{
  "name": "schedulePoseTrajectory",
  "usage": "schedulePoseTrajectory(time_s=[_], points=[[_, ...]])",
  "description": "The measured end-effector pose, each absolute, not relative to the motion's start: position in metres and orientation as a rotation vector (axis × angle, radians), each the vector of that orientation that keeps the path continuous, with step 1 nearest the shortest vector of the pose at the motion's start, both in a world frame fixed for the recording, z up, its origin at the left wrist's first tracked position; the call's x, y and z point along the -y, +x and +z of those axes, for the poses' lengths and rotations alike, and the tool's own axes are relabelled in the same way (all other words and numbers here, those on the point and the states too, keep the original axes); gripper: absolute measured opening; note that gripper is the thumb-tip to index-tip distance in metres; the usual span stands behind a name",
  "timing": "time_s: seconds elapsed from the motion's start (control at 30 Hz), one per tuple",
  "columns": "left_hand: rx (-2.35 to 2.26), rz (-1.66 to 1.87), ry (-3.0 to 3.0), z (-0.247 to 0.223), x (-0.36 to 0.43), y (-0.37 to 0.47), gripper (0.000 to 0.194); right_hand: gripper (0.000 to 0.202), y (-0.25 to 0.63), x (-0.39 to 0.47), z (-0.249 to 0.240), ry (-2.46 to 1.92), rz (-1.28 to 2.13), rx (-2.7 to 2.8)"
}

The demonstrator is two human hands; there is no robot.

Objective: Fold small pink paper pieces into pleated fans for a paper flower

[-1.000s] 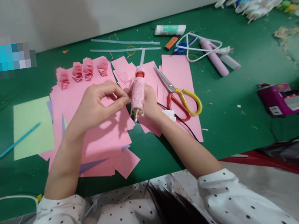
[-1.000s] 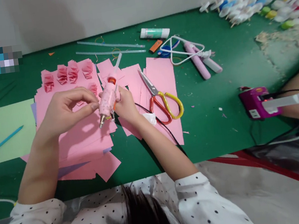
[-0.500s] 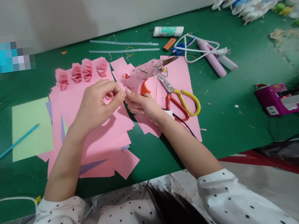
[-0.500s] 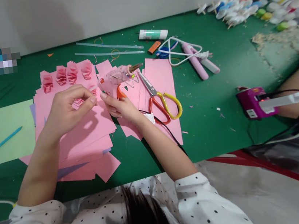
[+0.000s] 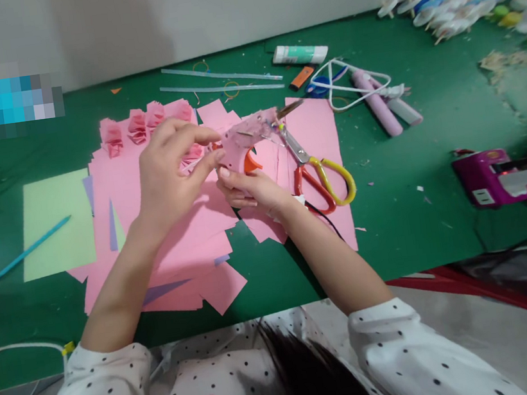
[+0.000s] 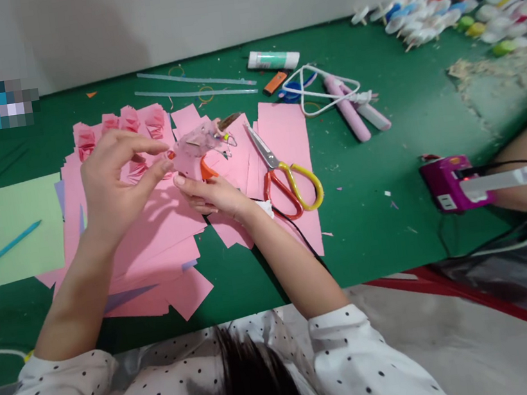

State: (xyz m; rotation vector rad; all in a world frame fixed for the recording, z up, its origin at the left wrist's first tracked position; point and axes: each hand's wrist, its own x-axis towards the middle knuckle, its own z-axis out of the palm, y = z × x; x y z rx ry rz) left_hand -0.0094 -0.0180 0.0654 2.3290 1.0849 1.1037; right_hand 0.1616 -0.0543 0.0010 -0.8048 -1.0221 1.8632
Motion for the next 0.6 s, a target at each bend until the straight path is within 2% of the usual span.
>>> schedulePoseTrajectory(time_s=[0.2, 0.4, 0.6], points=[[-1.069, 1.221, 2.451, 0.058, 0.021, -0.003, 0.009, 0.052, 0.156, 0.055, -0.005, -0.852, 1.774, 1.152], [-1.168, 1.037, 2.351, 0.063, 0.026, -0.003, 0.007, 0.053, 0.154, 0.057, -0.003, -0.908, 1.688, 1.189], [-1.180, 0.998, 2.374, 0.069, 0.029, -0.005, 0.008, 0.054, 0.155, 0.059, -0.001, -0.955, 1.669, 1.228]])
